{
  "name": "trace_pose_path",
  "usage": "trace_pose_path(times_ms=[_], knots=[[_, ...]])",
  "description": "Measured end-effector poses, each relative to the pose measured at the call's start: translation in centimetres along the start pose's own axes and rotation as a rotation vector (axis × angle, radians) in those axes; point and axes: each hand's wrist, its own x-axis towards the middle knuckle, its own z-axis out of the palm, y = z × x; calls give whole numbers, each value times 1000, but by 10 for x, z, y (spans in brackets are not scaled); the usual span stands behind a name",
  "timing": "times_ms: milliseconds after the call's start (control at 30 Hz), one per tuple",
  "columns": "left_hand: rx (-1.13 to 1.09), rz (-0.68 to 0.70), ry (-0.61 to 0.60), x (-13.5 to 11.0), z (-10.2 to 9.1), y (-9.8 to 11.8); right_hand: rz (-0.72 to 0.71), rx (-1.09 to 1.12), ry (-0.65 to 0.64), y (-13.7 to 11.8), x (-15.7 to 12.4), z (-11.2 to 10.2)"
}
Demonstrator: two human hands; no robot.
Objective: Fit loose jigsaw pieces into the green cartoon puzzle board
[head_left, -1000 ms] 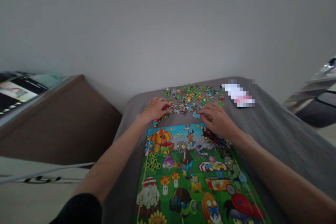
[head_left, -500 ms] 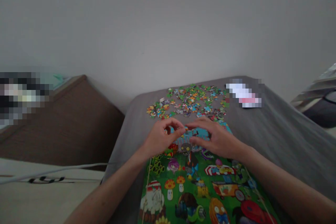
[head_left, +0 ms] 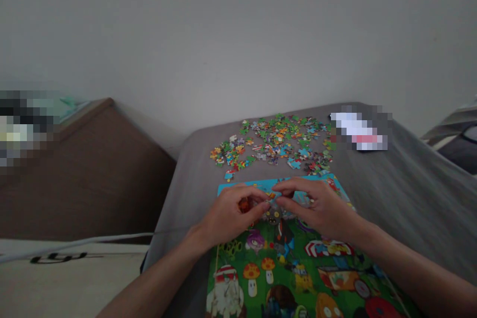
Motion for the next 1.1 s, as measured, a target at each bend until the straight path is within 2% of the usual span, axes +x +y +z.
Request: trace_pose_path(times_ms=[133, 233, 333, 433, 533, 633, 867, 1100], knots=[[261, 187, 109, 7, -14, -15, 71, -61, 89, 12, 10, -10], [376, 227, 245, 16, -30, -34, 147, -186, 180, 34, 22, -27], [476, 170, 430, 24, -50, -54, 8, -481, 258, 54, 28, -45], [558, 32, 534, 26, -69, -75, -85, -671, 308, 61, 23, -54], [623, -80, 506, 25, -80, -92, -81, -729, 268, 57, 15, -51], [673, -135, 420, 23, -78, -99, -90, -756, 224, 51, 12, -43], [755, -231, 156, 22, -61, -88, -143, -725, 176, 46, 11, -36], [687, -222, 120, 24, -63, -92, -177, -700, 198, 46, 12, -37]])
